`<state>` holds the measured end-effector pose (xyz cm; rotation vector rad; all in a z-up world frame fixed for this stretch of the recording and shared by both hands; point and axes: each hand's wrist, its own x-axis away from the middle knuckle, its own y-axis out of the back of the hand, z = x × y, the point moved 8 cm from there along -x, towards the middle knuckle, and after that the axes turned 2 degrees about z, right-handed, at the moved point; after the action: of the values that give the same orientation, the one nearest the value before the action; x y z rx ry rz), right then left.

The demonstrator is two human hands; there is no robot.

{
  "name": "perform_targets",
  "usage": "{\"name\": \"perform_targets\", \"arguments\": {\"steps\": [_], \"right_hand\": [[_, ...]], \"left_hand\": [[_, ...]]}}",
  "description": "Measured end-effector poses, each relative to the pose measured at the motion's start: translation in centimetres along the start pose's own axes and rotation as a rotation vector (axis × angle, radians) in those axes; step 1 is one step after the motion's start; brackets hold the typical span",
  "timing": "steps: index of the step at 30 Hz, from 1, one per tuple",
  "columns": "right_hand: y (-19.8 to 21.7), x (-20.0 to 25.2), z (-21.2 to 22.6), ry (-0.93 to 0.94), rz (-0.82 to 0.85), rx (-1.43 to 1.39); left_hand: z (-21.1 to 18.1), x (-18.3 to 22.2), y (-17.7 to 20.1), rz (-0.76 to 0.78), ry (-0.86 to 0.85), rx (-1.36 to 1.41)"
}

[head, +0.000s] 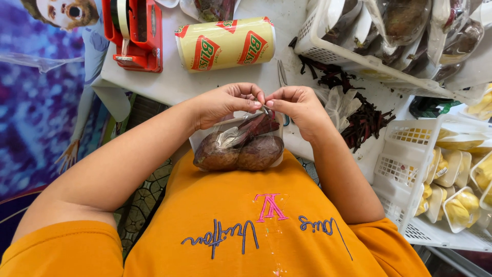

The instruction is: A person is packaging fresh beets by placing them into plastic bags and sealing them with a tape dispenser on a production table.

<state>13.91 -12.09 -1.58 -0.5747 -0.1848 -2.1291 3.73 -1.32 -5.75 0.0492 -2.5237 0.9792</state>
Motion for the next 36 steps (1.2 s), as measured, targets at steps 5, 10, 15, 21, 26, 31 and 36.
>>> {"name": "perform_targets", "arguments": {"steps": [5, 10, 15, 21, 26, 31, 36], "right_hand": [[-1.6, 1.4, 1.7, 0.045, 0.173, 0.033], [-1.5, 1.8, 1.9, 0.106, 0.28, 0.264], [-0.5, 1.2, 1.8, 0.041, 0.387, 0.429], [-0.5, 0.8, 2.5, 0.052, 0.424, 0.565], [-1.2, 1.0, 3.1, 0.073, 0.469, 0.557], [-1.8, 1.5, 4.5, 0.054, 0.581, 0.667], [-0.7, 0.5, 4.1, 0.03, 0.542, 0.591]], "left_hand": [[-0.3, 0.4, -0.3, -0.016, -0.009, 0.013], [-0.6, 0.1, -1.2, 0.022, 0.016, -0.057], [-0.2, -0.3, -2.2, 0.052, 0.062, -0.221], [-0.3, -0.2, -1.9, 0.056, 0.096, -0.322], [-0.5, 0.4, -1.8, 0.053, 0.121, -0.287], [-0.2, -1.0, -2.2, 0.116, 0.091, -0.294], [0.9, -2.5, -0.9, 0.062, 0.109, -0.413]]}}
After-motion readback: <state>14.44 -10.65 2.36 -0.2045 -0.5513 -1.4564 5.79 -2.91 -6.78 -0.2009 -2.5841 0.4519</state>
